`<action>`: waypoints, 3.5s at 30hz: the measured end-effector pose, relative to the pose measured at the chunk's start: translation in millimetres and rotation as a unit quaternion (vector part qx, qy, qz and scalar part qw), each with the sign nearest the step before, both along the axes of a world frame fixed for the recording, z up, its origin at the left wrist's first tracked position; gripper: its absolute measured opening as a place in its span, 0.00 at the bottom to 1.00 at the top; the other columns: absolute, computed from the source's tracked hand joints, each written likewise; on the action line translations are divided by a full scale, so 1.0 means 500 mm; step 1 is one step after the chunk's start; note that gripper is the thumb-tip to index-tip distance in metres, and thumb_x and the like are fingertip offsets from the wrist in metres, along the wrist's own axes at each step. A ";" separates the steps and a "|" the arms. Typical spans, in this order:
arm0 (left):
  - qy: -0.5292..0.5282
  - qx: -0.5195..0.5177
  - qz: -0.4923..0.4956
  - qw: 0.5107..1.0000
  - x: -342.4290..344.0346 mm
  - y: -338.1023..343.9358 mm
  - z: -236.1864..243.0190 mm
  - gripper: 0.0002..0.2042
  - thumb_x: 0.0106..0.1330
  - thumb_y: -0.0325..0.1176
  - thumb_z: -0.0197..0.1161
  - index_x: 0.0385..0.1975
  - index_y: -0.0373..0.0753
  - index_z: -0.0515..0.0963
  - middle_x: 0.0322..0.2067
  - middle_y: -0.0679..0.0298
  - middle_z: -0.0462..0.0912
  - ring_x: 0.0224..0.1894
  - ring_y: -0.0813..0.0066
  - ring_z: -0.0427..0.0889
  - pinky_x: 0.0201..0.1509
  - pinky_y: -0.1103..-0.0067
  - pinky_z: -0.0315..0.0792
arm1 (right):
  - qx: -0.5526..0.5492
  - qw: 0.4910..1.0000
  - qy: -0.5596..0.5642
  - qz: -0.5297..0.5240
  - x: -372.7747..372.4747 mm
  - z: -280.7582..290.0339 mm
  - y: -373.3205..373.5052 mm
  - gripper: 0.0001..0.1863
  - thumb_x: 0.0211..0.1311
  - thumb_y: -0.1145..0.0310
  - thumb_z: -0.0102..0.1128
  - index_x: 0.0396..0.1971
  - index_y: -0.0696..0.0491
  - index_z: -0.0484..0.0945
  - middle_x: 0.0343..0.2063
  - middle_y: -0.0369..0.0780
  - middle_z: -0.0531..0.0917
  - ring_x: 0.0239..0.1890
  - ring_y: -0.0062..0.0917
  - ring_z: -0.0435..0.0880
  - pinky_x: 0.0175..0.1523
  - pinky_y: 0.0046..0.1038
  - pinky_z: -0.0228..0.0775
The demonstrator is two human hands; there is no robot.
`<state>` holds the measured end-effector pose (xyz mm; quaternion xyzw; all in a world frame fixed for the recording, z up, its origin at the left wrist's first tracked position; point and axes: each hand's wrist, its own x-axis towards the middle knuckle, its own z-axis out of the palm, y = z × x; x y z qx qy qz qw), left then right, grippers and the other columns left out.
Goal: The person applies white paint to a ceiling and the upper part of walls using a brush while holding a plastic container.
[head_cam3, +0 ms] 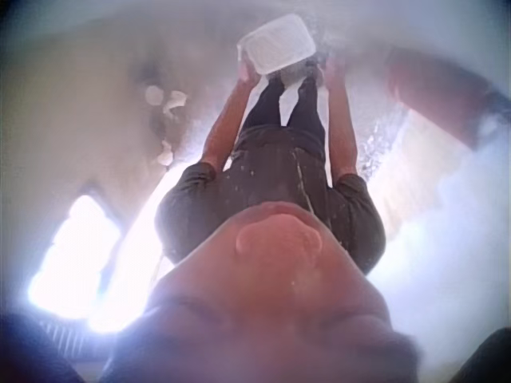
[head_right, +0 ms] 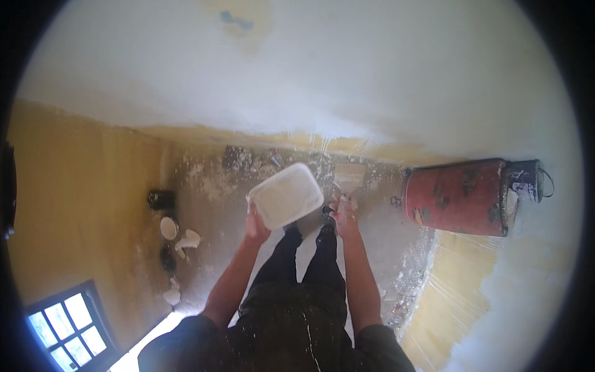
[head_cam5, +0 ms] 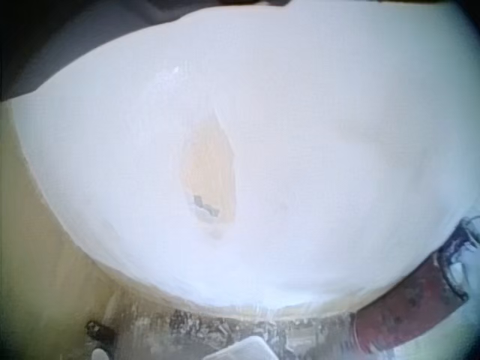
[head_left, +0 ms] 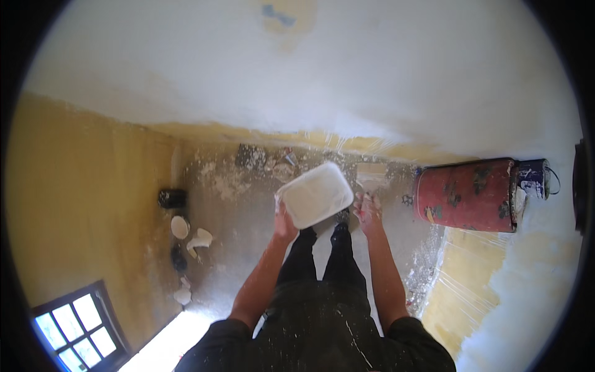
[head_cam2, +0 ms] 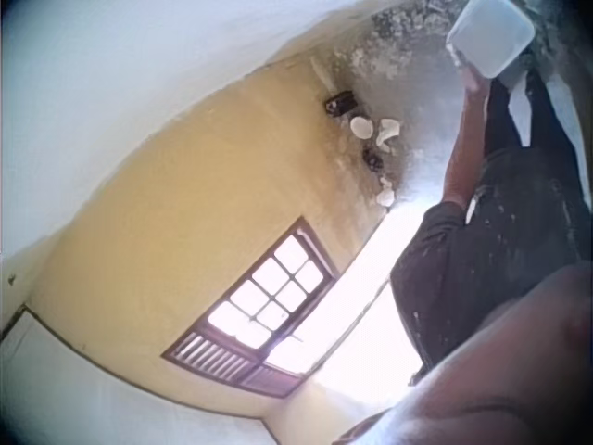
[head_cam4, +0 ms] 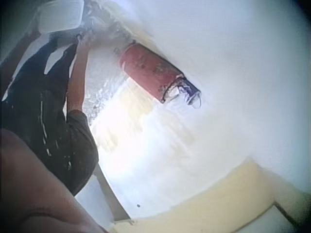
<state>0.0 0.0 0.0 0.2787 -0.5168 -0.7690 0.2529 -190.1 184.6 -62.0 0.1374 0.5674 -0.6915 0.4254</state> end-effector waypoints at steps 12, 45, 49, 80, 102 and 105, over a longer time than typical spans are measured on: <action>0.018 0.187 0.072 0.980 -0.046 -0.013 -0.109 0.23 0.73 0.41 0.36 0.62 0.36 0.53 0.59 0.56 0.60 0.59 0.64 0.62 0.66 0.71 0.52 | 0.339 0.674 0.536 0.378 0.142 0.441 -0.018 0.20 0.60 0.69 0.50 0.54 0.45 0.72 0.33 0.44 0.77 0.33 0.39 0.78 0.37 0.35 0.71; -0.010 0.259 0.174 0.950 -0.088 0.076 -0.312 0.22 0.73 0.45 0.34 0.60 0.38 0.58 0.57 0.61 0.63 0.59 0.70 0.62 0.63 0.74 0.57 | 0.116 0.880 0.389 0.247 0.093 -0.003 0.057 0.17 0.61 0.64 0.56 0.43 0.59 0.67 0.29 0.46 0.77 0.28 0.29 0.77 0.32 0.30 0.69; -0.057 0.214 0.167 0.961 -0.087 0.026 -0.369 0.23 0.73 0.48 0.32 0.61 0.40 0.57 0.57 0.61 0.64 0.58 0.70 0.64 0.61 0.72 0.61 | -0.057 0.978 0.157 0.122 0.080 -0.100 0.003 0.19 0.63 0.58 0.54 0.43 0.58 0.66 0.25 0.38 0.75 0.24 0.16 0.68 0.29 0.25 0.66; -0.076 0.304 0.198 0.929 0.050 -0.026 -0.477 0.30 0.69 0.58 0.32 0.62 0.41 0.57 0.60 0.60 0.62 0.61 0.63 0.63 0.64 0.67 0.60 | -0.081 0.996 -0.007 0.043 -0.268 -0.127 -0.448 0.05 0.62 0.75 0.44 0.29 0.61 0.68 0.20 0.38 0.72 0.14 0.19 0.67 0.17 0.17 0.62; -0.079 0.312 0.175 0.931 0.096 -0.010 -0.495 0.32 0.67 0.61 0.35 0.62 0.42 0.57 0.59 0.61 0.64 0.60 0.63 0.64 0.63 0.65 0.60 | -0.062 0.983 0.166 0.039 -0.211 -0.583 -0.422 0.13 0.63 0.54 0.52 0.31 0.49 0.69 0.17 0.29 0.70 0.14 0.11 0.65 0.16 0.15 0.57; -0.087 0.309 0.182 0.930 0.098 0.006 -0.478 0.32 0.67 0.60 0.35 0.62 0.42 0.57 0.59 0.61 0.64 0.60 0.63 0.64 0.63 0.65 0.60 | -0.011 0.999 0.042 0.031 -0.169 -0.609 -0.380 0.10 0.64 0.57 0.51 0.32 0.49 0.70 0.17 0.29 0.69 0.14 0.12 0.66 0.15 0.15 0.57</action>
